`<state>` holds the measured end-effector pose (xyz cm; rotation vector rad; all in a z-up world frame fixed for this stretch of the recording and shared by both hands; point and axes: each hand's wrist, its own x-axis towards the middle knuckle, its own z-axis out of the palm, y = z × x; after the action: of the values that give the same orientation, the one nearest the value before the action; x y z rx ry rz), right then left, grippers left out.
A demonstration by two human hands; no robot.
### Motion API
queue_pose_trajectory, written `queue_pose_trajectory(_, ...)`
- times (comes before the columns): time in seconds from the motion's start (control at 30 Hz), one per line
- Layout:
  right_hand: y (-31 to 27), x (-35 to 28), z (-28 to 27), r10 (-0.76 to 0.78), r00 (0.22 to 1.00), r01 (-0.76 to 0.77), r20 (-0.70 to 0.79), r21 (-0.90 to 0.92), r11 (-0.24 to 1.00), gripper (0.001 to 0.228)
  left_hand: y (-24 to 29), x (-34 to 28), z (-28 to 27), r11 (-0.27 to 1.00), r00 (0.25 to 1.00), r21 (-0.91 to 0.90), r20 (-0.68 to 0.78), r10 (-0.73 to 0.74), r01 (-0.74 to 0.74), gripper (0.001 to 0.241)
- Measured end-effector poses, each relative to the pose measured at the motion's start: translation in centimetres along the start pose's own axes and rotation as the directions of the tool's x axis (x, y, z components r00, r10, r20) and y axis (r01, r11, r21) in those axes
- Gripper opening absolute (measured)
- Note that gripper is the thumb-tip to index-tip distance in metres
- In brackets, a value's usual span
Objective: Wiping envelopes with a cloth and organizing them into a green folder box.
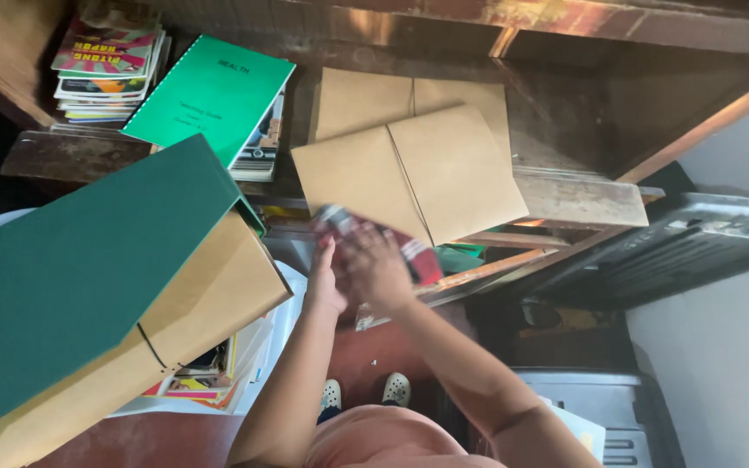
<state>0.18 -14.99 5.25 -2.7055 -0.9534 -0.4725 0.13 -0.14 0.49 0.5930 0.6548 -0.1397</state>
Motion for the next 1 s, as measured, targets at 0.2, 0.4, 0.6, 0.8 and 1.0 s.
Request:
queue_pose_trajectory(0.2,12.5,-4.8,1.0,0.232,0.939,-0.241,-0.253,-0.007,0.970,0.059,0.0,-0.7,1.8,1.000,0.999,0.028,-0.033,0.003,-0.002,0.029)
queue_pose_trajectory(0.4,13.5,-3.9,2.5,0.510,0.814,-0.546,-0.279,-0.068,0.835,0.056,0.2,-1.6,2.5,1.000,0.996,0.029,-0.092,0.007,-0.005,0.028)
queue_pose_trajectory(0.6,17.2,-3.0,2.3,0.283,0.958,-0.279,-0.039,0.080,0.957,0.062,1.6,-3.5,3.7,0.997,0.996,0.080,-0.085,0.028,-0.021,0.041)
queue_pose_trajectory(0.8,33.1,0.9,4.8,0.414,0.910,-0.399,0.032,-0.212,0.892,0.083,1.7,-3.7,3.6,0.999,0.996,0.042,-0.090,0.014,-0.010,0.049)
queue_pose_trajectory(1.0,31.9,12.1,4.8,0.486,0.831,-0.455,0.270,-0.174,0.873,0.062,2.4,-3.5,3.7,0.998,0.994,0.057,-0.105,0.009,-0.003,0.032)
